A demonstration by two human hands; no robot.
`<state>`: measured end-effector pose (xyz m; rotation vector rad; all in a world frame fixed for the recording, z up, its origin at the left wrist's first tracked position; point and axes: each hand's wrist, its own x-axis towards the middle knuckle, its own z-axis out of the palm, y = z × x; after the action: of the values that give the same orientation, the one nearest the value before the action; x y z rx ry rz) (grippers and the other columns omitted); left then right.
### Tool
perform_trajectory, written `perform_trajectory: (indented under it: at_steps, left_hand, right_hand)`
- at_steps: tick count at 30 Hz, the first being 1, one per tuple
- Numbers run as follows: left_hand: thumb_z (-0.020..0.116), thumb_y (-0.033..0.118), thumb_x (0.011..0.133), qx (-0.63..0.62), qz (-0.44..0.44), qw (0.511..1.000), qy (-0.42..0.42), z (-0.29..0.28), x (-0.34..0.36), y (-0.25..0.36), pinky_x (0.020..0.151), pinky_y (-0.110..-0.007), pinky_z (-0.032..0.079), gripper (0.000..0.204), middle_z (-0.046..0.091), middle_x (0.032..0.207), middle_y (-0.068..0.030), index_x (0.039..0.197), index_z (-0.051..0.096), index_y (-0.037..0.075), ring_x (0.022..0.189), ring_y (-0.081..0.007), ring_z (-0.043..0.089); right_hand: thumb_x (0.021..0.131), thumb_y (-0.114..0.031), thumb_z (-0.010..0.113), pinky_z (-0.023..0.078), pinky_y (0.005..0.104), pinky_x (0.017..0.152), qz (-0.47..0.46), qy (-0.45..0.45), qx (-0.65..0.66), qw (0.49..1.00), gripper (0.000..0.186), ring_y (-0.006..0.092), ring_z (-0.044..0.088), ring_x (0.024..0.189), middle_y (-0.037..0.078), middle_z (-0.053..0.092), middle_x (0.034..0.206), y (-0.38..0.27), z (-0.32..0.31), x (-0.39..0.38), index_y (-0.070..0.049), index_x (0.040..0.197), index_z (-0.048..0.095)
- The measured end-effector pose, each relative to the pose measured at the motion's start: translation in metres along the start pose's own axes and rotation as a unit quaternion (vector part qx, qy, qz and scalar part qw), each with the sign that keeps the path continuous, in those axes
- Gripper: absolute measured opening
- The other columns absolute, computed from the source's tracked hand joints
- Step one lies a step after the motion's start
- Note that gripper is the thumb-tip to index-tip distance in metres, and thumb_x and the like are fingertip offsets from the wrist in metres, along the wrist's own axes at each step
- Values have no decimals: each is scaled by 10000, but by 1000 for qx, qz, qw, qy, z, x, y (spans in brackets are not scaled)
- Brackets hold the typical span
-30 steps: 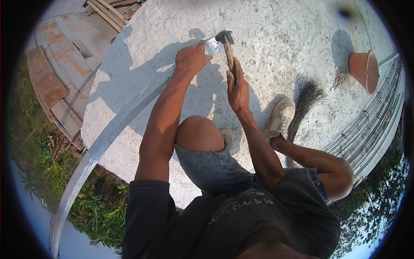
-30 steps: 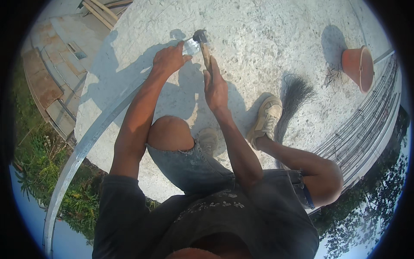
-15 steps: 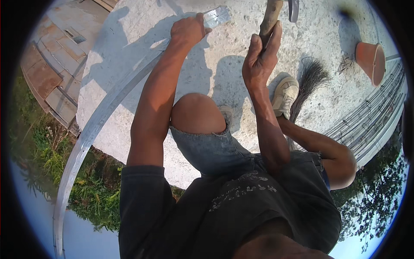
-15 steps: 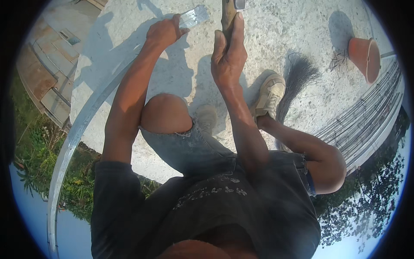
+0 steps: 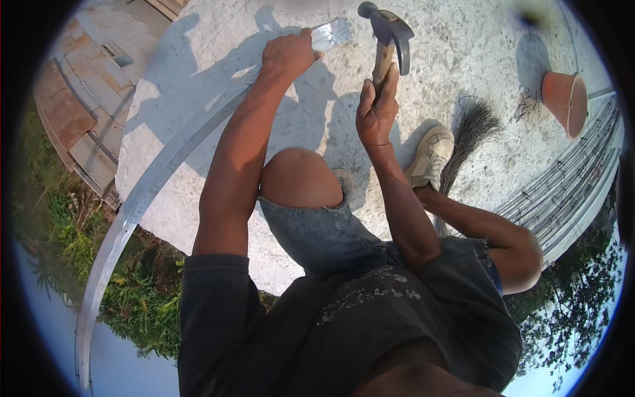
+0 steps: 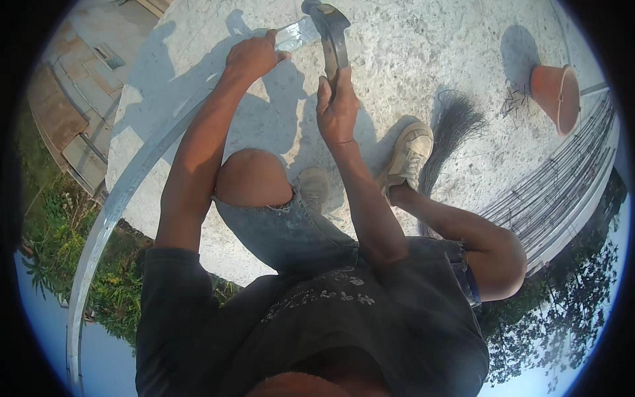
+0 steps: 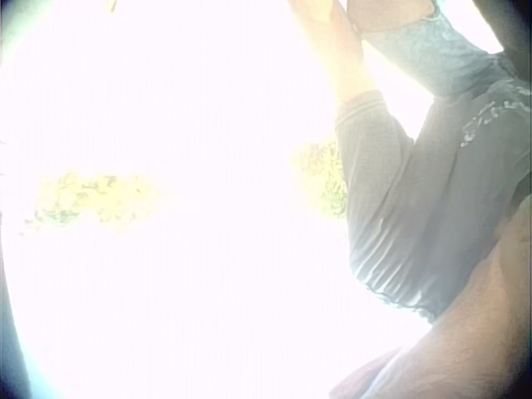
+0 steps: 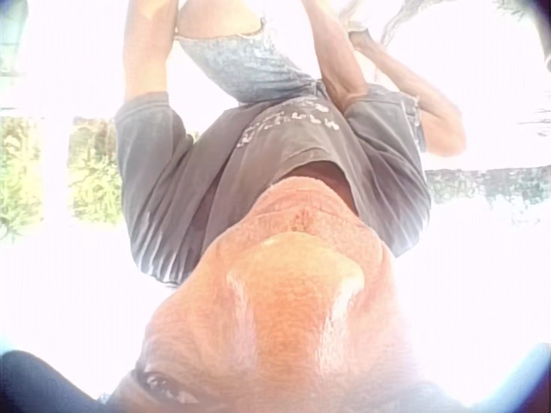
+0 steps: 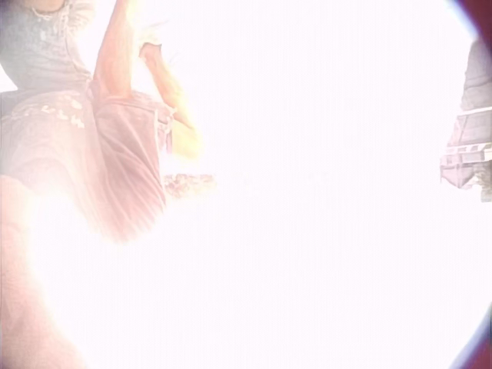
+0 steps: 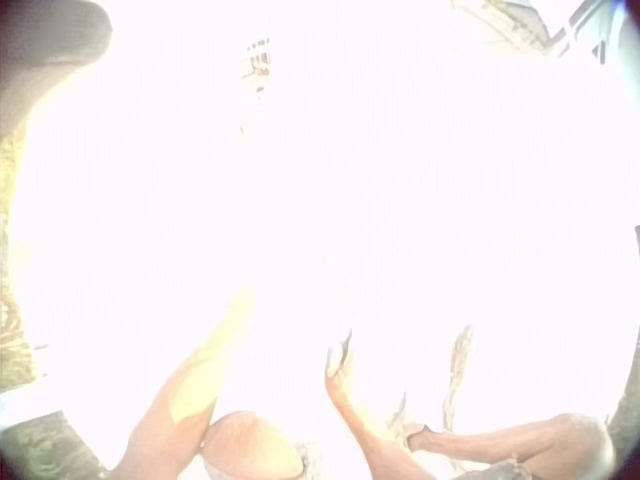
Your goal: The person is securing a metal truss component to a concrete roof structure using nails and a hammer.
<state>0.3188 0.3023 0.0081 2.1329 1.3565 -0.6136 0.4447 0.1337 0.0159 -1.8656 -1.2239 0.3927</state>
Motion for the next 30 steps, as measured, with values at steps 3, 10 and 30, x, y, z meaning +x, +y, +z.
perform_trajectory:
  at_steps: [3, 10, 30]
  left_hand:
    - [604, 476, 889, 6, -1, 1000, -3, 19, -6, -7, 836, -481, 507, 608, 685, 1052, -182, 1326, 490, 69, 1009, -338, 655]
    - [655, 451, 862, 2, 16, 999, 35, 8, -1, -1, 771, -436, 535, 519, 703, 982, -172, 1166, 581, 37, 916, -318, 687]
    - [626, 456, 878, 5, 13, 999, 36, 5, -4, -3, 781, -468, 524, 555, 702, 958, -168, 1232, 542, 38, 910, -359, 676]
  right_hand:
    - [952, -135, 564, 491, 464, 639, 178, -225, -66, 956, 548, 417, 640, 770, 255, 646, 919, 14, 13, -1, -161, 1452, 342]
    - [948, -95, 562, 520, 452, 711, 56, -121, -67, 989, 535, 392, 667, 882, 250, 653, 1014, 14, 1, 9, -136, 1444, 365]
    - [985, -139, 531, 496, 332, 595, -77, 87, 47, 992, 561, 233, 589, 588, 183, 629, 748, -12, -5, 26, -95, 1480, 272]
